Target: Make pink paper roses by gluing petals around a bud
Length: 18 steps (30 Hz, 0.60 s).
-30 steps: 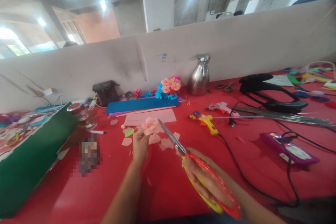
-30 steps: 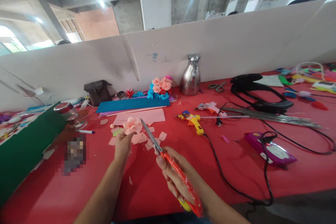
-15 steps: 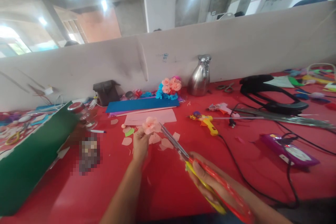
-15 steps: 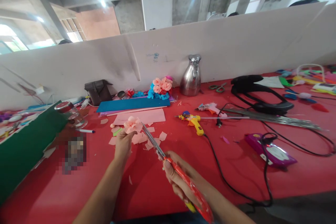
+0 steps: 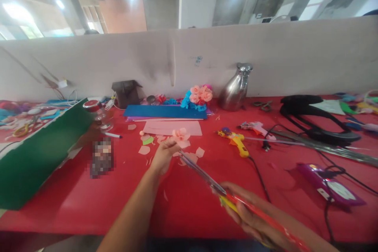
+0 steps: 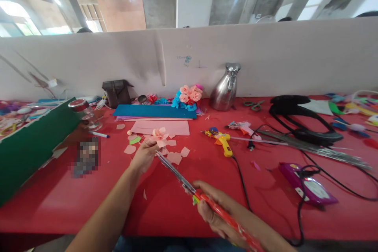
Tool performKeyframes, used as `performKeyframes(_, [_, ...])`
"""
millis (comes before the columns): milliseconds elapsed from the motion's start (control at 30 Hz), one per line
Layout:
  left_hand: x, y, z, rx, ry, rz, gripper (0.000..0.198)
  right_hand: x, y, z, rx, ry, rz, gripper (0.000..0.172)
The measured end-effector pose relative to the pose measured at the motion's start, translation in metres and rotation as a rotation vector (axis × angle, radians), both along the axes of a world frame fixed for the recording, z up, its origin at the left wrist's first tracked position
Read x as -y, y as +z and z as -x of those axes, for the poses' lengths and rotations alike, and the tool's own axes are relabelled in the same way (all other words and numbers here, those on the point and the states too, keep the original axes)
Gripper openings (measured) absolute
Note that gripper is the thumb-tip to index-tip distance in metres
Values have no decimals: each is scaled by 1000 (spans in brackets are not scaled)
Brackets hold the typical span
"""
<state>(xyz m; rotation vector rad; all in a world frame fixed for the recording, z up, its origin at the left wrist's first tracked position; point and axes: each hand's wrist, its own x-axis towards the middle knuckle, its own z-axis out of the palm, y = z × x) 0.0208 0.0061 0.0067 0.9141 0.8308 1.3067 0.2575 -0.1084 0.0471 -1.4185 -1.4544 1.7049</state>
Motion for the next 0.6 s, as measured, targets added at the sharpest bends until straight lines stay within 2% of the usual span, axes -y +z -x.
performKeyframes(133, [2,0,3,33,-89,21,18,-6,9,-2,11,27,18,59])
performKeyframes(367, [-1,-10,8,24,-118,25,13,-19,25,-2,24,131,50,71])
performKeyframes(600, [-2,-11,8,-5,-129,27,8,-25,18,3,64,97,44,77])
